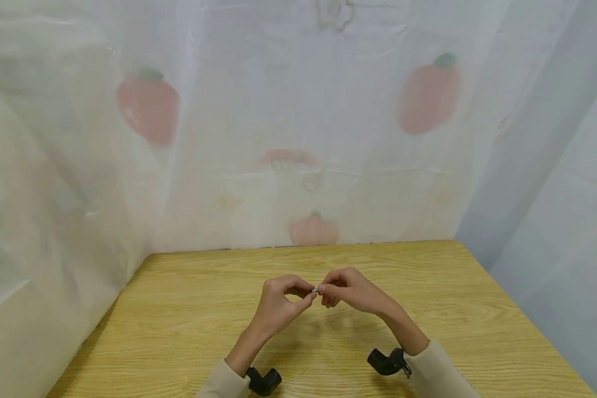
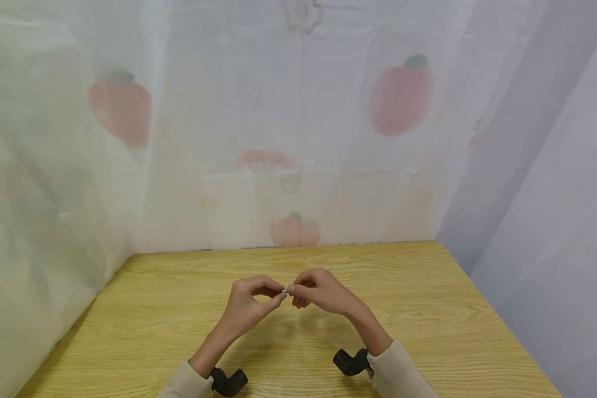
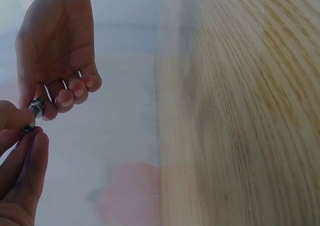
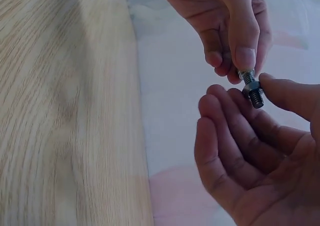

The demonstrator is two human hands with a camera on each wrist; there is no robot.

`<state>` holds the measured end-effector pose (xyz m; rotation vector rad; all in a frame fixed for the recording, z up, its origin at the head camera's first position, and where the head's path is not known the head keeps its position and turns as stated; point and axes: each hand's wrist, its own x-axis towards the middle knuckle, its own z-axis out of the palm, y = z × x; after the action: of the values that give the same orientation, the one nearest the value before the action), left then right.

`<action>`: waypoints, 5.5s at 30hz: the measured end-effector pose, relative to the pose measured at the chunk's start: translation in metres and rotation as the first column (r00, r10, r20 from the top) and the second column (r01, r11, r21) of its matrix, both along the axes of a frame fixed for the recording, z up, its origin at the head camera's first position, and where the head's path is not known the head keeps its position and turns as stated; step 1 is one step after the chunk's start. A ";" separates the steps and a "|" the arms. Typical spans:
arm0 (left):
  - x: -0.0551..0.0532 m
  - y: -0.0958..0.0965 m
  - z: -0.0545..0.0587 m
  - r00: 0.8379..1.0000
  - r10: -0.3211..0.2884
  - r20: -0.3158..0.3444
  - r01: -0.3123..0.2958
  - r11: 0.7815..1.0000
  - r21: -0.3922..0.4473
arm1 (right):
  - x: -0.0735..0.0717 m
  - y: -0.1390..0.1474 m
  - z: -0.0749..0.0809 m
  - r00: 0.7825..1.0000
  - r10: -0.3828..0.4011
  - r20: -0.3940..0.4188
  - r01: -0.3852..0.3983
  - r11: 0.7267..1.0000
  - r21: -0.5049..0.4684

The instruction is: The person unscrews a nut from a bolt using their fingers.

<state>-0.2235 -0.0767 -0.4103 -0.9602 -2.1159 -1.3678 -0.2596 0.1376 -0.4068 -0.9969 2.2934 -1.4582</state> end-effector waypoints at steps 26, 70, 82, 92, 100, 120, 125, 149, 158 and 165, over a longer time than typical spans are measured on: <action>-0.020 -0.005 -0.027 1.000 -0.003 0.028 0.003 1.000 -0.008 | 0.000 0.000 -0.002 0.999 0.023 -0.027 -0.024 0.999 -0.035; -0.019 -0.006 -0.025 0.999 -0.002 -0.038 0.001 1.000 -0.023 | 0.001 0.000 -0.001 0.998 0.021 0.066 -0.021 1.000 0.004; -0.015 -0.002 -0.020 1.000 0.017 0.014 -0.017 1.000 -0.006 | 0.001 0.001 0.000 0.999 0.019 0.026 -0.018 0.999 -0.031; -0.003 -0.001 -0.005 0.999 0.025 -0.038 -0.025 1.000 -0.009 | 0.001 0.001 -0.002 0.998 0.027 0.052 -0.025 0.999 -0.028; -0.010 -0.001 -0.015 0.999 0.033 0.000 -0.033 0.999 -0.007 | 0.000 0.001 -0.002 1.000 0.023 0.010 -0.022 0.999 -0.036; -0.020 -0.006 -0.027 1.000 0.008 -0.004 -0.008 1.000 -0.016 | 0.000 0.002 -0.001 0.999 0.009 0.038 -0.010 1.000 0.006; -0.021 -0.007 -0.026 1.000 -0.003 -0.012 0.003 1.000 -0.014 | -0.001 0.002 -0.002 0.999 0.038 0.033 -0.038 0.999 -0.009; -0.019 -0.005 -0.025 1.000 0.005 0.011 -0.005 1.000 -0.014 | -0.001 0.001 -0.001 0.999 0.019 0.041 -0.017 0.999 -0.040; -0.019 -0.005 -0.027 1.000 0.011 0.007 -0.011 1.000 -0.008 | -0.001 0.001 -0.001 1.000 0.002 -0.001 -0.002 0.999 -0.038; -0.018 -0.005 -0.025 1.000 0.006 0.007 -0.006 1.000 -0.017 | -0.001 0.001 -0.001 1.000 -0.026 0.013 0.026 1.000 -0.016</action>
<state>-0.2415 -0.0812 -0.4352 -0.9564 -2.1370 -1.3542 -0.2602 0.1386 -0.4075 -0.9626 2.2975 -1.4915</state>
